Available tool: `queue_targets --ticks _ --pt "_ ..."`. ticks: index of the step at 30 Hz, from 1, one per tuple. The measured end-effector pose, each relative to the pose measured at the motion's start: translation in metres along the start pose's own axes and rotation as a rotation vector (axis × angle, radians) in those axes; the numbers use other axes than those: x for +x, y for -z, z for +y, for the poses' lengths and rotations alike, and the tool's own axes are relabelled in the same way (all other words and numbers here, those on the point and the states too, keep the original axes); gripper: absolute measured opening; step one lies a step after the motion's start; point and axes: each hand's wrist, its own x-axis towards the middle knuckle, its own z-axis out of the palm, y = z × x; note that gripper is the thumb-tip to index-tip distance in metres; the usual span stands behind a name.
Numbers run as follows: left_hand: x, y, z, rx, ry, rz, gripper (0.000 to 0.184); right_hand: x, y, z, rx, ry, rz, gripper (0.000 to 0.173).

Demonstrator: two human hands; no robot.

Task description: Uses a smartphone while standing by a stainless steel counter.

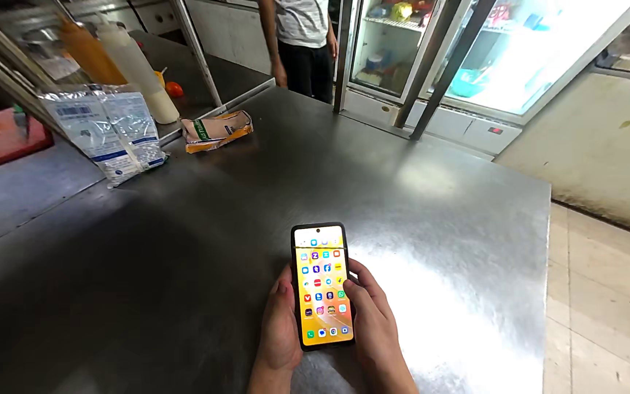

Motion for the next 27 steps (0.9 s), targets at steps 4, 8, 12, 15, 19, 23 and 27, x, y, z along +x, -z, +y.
queue_targets --ticks 4,8,12,15,19,23,27 --pt "-0.0002 0.0000 -0.0005 0.005 -0.004 0.002 0.103 -0.0001 -0.0006 -0.0005 0.012 -0.010 0.011 0.041" --pt "-0.0003 -0.0010 -0.0002 0.013 -0.007 0.010 0.103 -0.0006 -0.0020 -0.0016 0.025 -0.011 0.010 0.040" --pt "-0.0002 -0.0011 -0.0002 0.013 -0.005 0.009 0.103 -0.0010 -0.0021 -0.0016 0.011 -0.010 0.012 0.040" --pt "-0.0005 -0.0013 -0.0004 0.010 -0.007 0.006 0.103 -0.0008 -0.0026 -0.0014 0.020 -0.006 0.012 0.040" --pt "0.0003 -0.0008 -0.0007 0.008 -0.008 -0.001 0.102 -0.0011 -0.0031 -0.0024 0.028 -0.003 0.005 0.040" --pt "-0.0002 -0.0014 -0.0009 0.030 -0.007 0.017 0.103 -0.0009 -0.0038 -0.0022 0.013 0.004 0.007 0.039" --pt "-0.0009 -0.0010 -0.0017 0.071 -0.016 0.031 0.106 -0.0013 -0.0045 -0.0029 0.008 0.007 -0.004 0.040"
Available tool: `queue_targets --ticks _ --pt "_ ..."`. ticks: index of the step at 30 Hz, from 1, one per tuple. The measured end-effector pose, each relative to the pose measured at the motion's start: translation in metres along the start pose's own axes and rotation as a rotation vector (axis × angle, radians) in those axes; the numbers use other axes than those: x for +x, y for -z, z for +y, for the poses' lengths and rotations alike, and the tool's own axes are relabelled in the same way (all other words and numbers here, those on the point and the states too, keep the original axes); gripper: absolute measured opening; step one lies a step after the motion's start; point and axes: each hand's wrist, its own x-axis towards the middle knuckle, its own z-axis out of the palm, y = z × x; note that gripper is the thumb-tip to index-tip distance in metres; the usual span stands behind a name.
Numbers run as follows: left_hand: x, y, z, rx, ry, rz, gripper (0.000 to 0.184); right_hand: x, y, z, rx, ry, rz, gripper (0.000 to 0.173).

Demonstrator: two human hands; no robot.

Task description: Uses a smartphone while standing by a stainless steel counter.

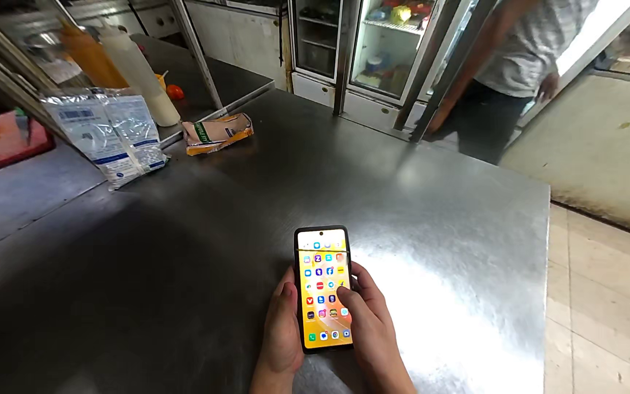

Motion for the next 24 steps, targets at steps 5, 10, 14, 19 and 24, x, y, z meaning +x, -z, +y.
queue_targets --ticks 5,10,14,19,24 --pt "0.0009 0.0009 -0.0009 -0.019 -0.012 -0.019 0.103 -0.0008 -0.0006 0.0000 -0.050 0.012 -0.017 0.044" --pt "0.0011 0.0019 -0.0017 -0.028 -0.010 -0.027 0.102 -0.0014 -0.0009 0.0002 -0.080 0.006 -0.012 0.045" --pt "0.0013 0.0019 -0.0014 -0.020 -0.011 -0.026 0.103 -0.0007 -0.0003 0.0010 -0.077 0.023 -0.019 0.042" --pt "0.0014 0.0014 -0.0013 -0.016 -0.001 -0.016 0.104 0.0000 -0.0002 0.0013 -0.031 0.012 0.012 0.036" --pt "0.0016 0.0017 -0.0018 -0.022 -0.002 -0.021 0.104 0.0000 -0.0003 0.0008 -0.033 0.005 0.019 0.037"
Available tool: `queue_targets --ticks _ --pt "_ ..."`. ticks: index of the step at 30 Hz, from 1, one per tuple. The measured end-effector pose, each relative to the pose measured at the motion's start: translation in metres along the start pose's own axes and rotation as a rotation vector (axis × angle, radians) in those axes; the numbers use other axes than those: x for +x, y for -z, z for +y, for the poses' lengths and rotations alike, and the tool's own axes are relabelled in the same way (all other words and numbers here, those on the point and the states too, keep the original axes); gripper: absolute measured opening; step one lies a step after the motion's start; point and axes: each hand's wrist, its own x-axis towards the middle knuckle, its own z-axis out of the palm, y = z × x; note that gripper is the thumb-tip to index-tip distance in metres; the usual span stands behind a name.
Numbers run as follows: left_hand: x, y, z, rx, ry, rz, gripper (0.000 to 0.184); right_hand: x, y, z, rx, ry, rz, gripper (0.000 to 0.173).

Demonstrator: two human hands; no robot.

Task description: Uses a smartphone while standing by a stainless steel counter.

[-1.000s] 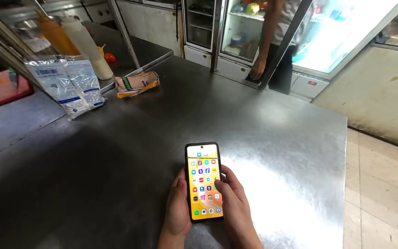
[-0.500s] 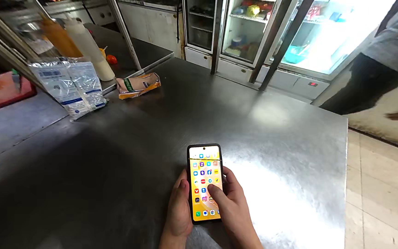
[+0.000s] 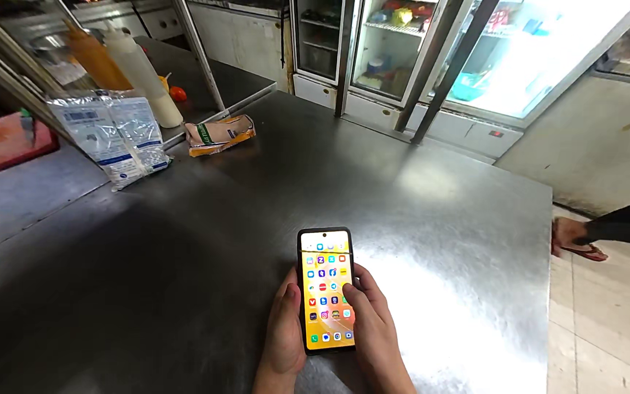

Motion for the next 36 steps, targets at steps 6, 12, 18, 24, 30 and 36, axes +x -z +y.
queue_targets --ticks 6,12,18,24,30,36 --pt "-0.0006 -0.0011 0.0010 0.001 -0.003 0.004 0.104 -0.0008 -0.0008 0.0021 -0.078 0.030 -0.017 0.041" --pt "-0.0005 -0.0009 0.0003 0.012 -0.009 0.002 0.104 -0.0012 -0.0007 0.0012 -0.088 0.028 -0.022 0.047" --pt "-0.0010 -0.0009 -0.0001 -0.027 0.013 -0.018 0.104 -0.0001 0.0010 0.0003 -0.006 0.007 -0.019 0.038" --pt "0.0019 -0.0020 0.0016 -0.122 0.064 -0.111 0.105 0.0023 0.0054 0.0011 0.079 -0.017 -0.012 0.044" --pt "0.0026 -0.0035 0.0009 -0.242 0.115 -0.112 0.107 0.0030 0.0057 -0.0022 0.114 -0.044 0.000 0.048" --pt "0.0045 -0.0055 0.0007 -0.246 0.136 -0.067 0.111 0.0048 0.0059 -0.0052 0.111 -0.083 -0.004 0.052"
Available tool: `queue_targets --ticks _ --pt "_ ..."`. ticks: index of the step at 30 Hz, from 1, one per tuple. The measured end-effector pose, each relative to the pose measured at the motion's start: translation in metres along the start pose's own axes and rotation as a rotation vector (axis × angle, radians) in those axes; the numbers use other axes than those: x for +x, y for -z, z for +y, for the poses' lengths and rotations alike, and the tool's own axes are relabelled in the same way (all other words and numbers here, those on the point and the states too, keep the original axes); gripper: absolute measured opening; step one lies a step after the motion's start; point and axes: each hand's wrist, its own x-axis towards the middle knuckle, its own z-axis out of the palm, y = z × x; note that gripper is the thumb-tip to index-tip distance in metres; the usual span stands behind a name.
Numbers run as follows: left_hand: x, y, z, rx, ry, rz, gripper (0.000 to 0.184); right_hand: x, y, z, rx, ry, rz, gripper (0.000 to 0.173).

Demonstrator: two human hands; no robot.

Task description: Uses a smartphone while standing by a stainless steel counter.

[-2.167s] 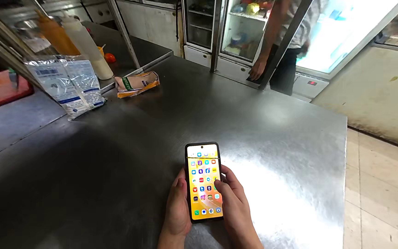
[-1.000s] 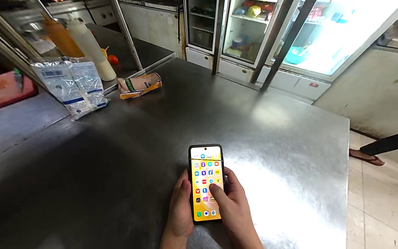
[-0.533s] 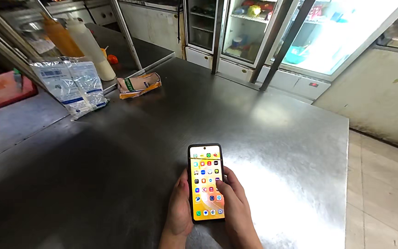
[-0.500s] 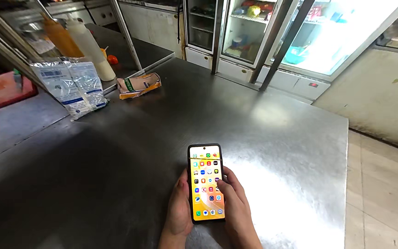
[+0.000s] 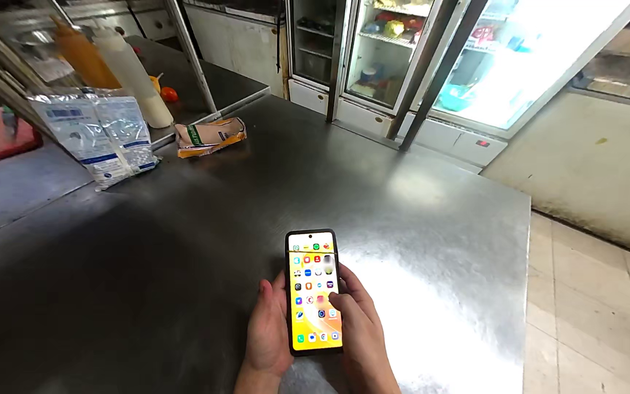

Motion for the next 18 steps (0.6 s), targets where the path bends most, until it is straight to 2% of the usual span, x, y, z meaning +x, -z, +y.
queue_targets --ticks 12,18 --pt "0.0005 -0.0001 -0.0031 0.017 -0.008 0.022 0.107 -0.0005 -0.0003 0.0007 -0.045 0.018 -0.038 0.054" --pt "-0.0066 -0.0003 -0.0048 0.040 -0.044 0.025 0.103 -0.0024 -0.0008 0.0027 -0.205 0.044 -0.059 0.059"
